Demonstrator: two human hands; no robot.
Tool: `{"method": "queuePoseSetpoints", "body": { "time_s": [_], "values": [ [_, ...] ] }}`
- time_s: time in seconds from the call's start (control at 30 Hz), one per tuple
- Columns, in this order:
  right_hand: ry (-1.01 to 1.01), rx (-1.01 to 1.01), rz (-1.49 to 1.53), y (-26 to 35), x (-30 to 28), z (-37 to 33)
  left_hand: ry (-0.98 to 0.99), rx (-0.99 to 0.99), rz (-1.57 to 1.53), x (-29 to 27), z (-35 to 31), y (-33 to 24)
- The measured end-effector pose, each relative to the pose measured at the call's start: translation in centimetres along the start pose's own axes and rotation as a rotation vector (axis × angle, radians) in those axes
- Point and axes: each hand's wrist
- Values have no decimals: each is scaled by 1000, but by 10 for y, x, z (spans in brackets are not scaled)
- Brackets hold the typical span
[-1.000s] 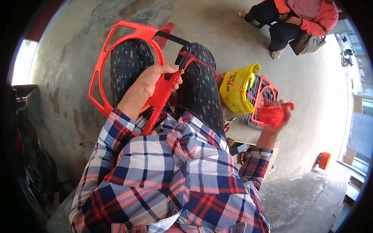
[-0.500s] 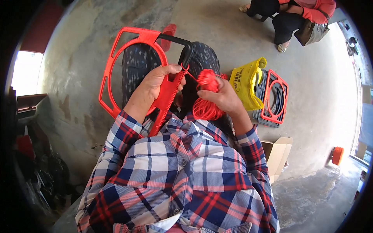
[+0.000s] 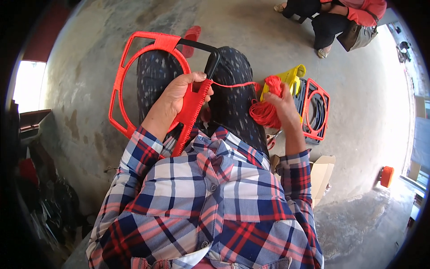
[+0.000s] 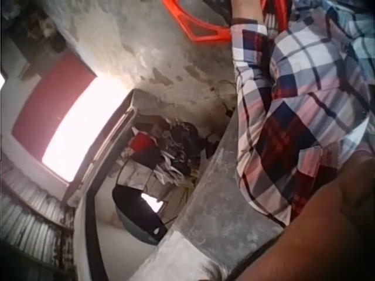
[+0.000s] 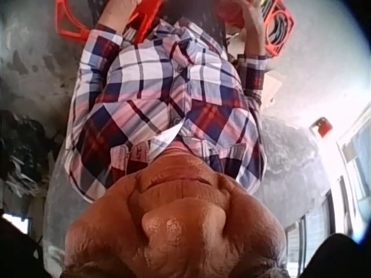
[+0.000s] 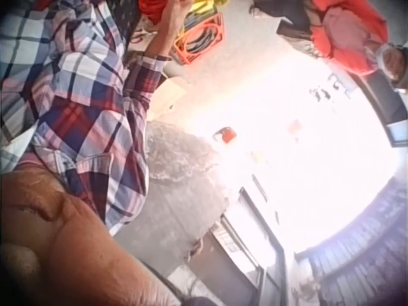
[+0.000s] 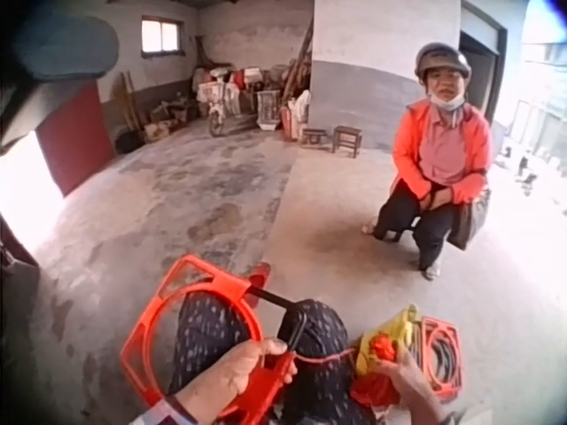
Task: Wrap red plastic rope around red plastic frames.
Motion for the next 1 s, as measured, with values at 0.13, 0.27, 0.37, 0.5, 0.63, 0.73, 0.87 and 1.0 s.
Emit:
{"method": "queuePoseSetpoints", "body": {
  "time_s": [0.13, 0.27, 0.37, 0.5, 0.63, 0.73, 0.87, 1.0],
  "values": [
    [114, -512, -398, 36, -1, 41, 14, 134, -16, -5, 7, 6],
    [339, -592, -864, 112, 74, 40, -182, 451, 3, -7, 7, 11],
    [601, -872, -1366, 98, 108, 57, -185, 618, 21, 10, 11, 17],
    [445, -1208, -1086, 72, 115, 62, -49, 489, 18, 1, 12, 16],
    [22, -882, -108, 67, 93, 46, 25, 411, -110, -4, 6, 10],
    [-110, -517, 108, 35, 57, 34, 55, 242, -129, -1, 5, 7],
    [82, -272, 40, 8, 55, 15, 159, 207, -72, 5, 8, 6],
    [231, -573, -559, 30, 79, 10, 181, 232, -21, 5, 9, 5]
  ]
}}
Point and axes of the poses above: each hand's wrist, its own z-axis towards the middle knuckle, its own x-axis out of the palm, y = z × x, and after that the axes turned 7 degrees about -x, right-handed
